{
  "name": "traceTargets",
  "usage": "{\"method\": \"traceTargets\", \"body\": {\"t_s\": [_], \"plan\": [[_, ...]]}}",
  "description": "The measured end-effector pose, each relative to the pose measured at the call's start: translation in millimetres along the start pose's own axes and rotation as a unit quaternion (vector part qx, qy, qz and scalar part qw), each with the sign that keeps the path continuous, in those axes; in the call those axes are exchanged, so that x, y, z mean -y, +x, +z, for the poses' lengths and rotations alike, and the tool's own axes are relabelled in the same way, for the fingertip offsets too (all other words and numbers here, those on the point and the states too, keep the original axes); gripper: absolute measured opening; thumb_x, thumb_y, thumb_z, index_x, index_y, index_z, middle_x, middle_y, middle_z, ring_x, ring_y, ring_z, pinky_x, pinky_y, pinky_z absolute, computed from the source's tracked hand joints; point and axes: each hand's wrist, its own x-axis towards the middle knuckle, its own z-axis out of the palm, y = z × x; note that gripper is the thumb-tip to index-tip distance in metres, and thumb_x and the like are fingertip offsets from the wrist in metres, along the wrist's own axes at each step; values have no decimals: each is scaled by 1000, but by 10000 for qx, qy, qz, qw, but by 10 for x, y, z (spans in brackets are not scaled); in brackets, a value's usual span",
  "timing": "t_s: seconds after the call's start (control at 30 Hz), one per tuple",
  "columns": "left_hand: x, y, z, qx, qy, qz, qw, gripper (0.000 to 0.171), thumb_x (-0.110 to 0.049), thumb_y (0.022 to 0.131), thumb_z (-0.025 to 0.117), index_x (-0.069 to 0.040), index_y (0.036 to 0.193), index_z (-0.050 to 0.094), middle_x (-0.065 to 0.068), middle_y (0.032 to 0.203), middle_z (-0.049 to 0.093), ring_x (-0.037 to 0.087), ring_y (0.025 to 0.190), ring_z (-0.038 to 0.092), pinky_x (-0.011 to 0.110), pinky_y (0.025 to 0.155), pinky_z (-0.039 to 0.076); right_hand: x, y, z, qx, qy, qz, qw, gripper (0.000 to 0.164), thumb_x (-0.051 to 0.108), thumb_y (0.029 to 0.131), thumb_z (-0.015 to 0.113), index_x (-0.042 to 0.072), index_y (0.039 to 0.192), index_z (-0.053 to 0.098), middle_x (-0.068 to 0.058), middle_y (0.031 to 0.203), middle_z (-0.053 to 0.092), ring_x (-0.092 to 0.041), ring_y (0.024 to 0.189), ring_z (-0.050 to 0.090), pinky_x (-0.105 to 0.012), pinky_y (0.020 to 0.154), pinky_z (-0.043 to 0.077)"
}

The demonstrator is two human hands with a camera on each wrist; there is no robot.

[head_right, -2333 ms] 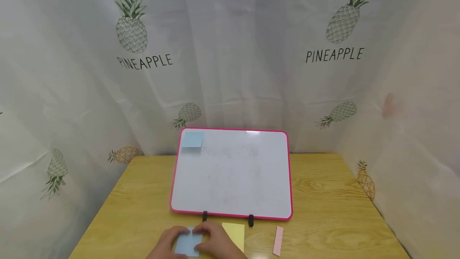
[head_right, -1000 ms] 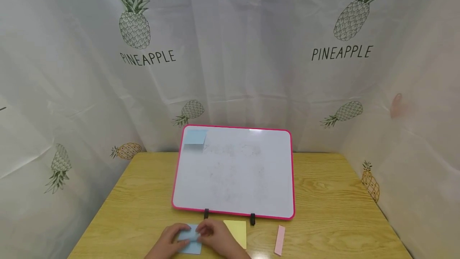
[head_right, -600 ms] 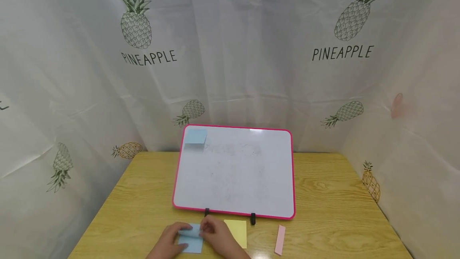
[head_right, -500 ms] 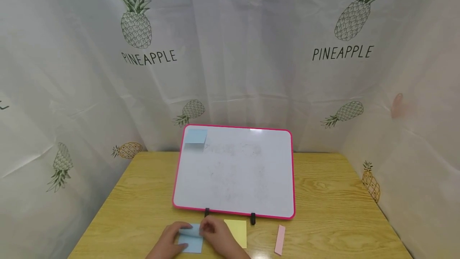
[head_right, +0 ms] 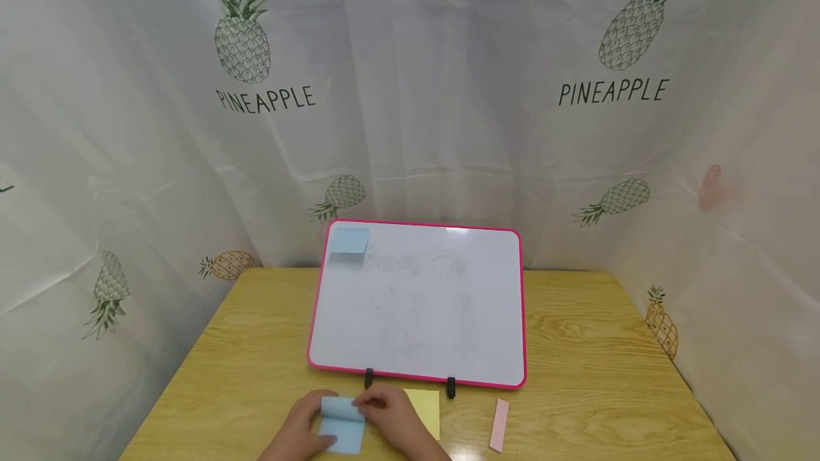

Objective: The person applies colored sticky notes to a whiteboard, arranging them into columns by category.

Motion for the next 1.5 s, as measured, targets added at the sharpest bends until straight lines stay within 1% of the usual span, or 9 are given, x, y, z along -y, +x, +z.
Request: {"method": "traceTargets", "body": {"t_s": [0.13, 0.23, 0.37, 0.47, 0.7, 0.93, 1.2, 1.37, 1.5], "plan": [[-31, 31, 13, -58, 167, -167, 9997, 55, -14, 73, 83, -6, 122, 59, 11, 126, 54, 37, 113, 45, 55, 96, 39, -25, 9, -10, -61, 101, 103, 9999, 12, 0, 87, 68, 0, 98, 74, -10, 100, 70, -8, 82, 62, -21, 69, 51], [-47, 47, 40, -271, 290, -207, 9990, 48, -13, 75, 81, -5, 118, 60, 11, 121, 57, 37, 110, 48, 55, 94, 40, -41, 14, 7, -174, 148, 162, 9996, 12, -1, 85, 71, -1, 96, 75, -11, 98, 70, -8, 77, 63, -21, 67, 52], [-72, 38, 67, -640, 247, -183, 9975, 45, -11, 74, 82, -7, 114, 62, 7, 113, 60, 29, 100, 52, 45, 86, 45, -4, 4, 52, -277, 124, 219, 9993, 10, -1, 82, 74, 0, 92, 76, -5, 94, 70, -8, 76, 63, -23, 67, 53], [-82, 35, 68, -761, 134, -253, 9967, 47, -8, 72, 84, -7, 113, 60, 4, 107, 61, 24, 94, 52, 39, 80, 46, 65, -2, 78, -369, 26, 240, 9990, 9, -1, 80, 75, 2, 88, 76, -2, 91, 69, -8, 75, 62, -23, 66, 52], [-73, 81, 54, -623, 85, -639, 9960, 52, -11, 73, 85, 0, 116, 57, 1, 99, 58, 25, 94, 52, 43, 82, 46, 182, 82, 54, -647, -405, 246, 9968, 11, -3, 77, 78, 5, 84, 77, 0, 81, 68, -7, 68, 60, -23, 61, 51], [-70, 74, 24, -535, -262, -780, 9952, 62, -8, 72, 85, 4, 122, 51, 8, 107, 57, 28, 97, 52, 45, 84, 46, 224, 201, 39, -629, -582, 365, 9957, 10, -1, 77, 79, 5, 85, 77, 1, 82, 69, -8, 72, 61, -23, 62, 52], [-87, 47, 28, -726, -528, -647, 9939, 61, -2, 70, 85, 2, 113, 41, 9, 103, 55, 25, 92, 51, 41, 80, 45, 239, 247, 35, -757, -616, 390, 9945, 10, -2, 76, 79, 5, 84, 78, 3, 80, 68, -9, 71, 61, -22, 60, 51], [-95, 63, 41, -761, -420, -658, 9940, 57, -3, 70, 85, -3, 106, 42, 7, 101, 54, 23, 90, 50, 37, 77, 44, 241, 243, 0, -858, -575, 442, 9937, 10, -1, 77, 79, 6, 84, 78, 2, 81, 69, -10, 73, 62, -22, 61, 51], [-103, 68, 32, -653, -274, -670, 9952, 50, -4, 71, 85, -6, 101, 45, 4, 96, 51, 22, 90, 50, 38, 77, 44, 221, 233, -3, -1003, -625, 420, 9921, 11, -2, 77, 79, 7, 83, 78, 2, 81, 70, -9, 73, 61, -22, 62, 51]]}}
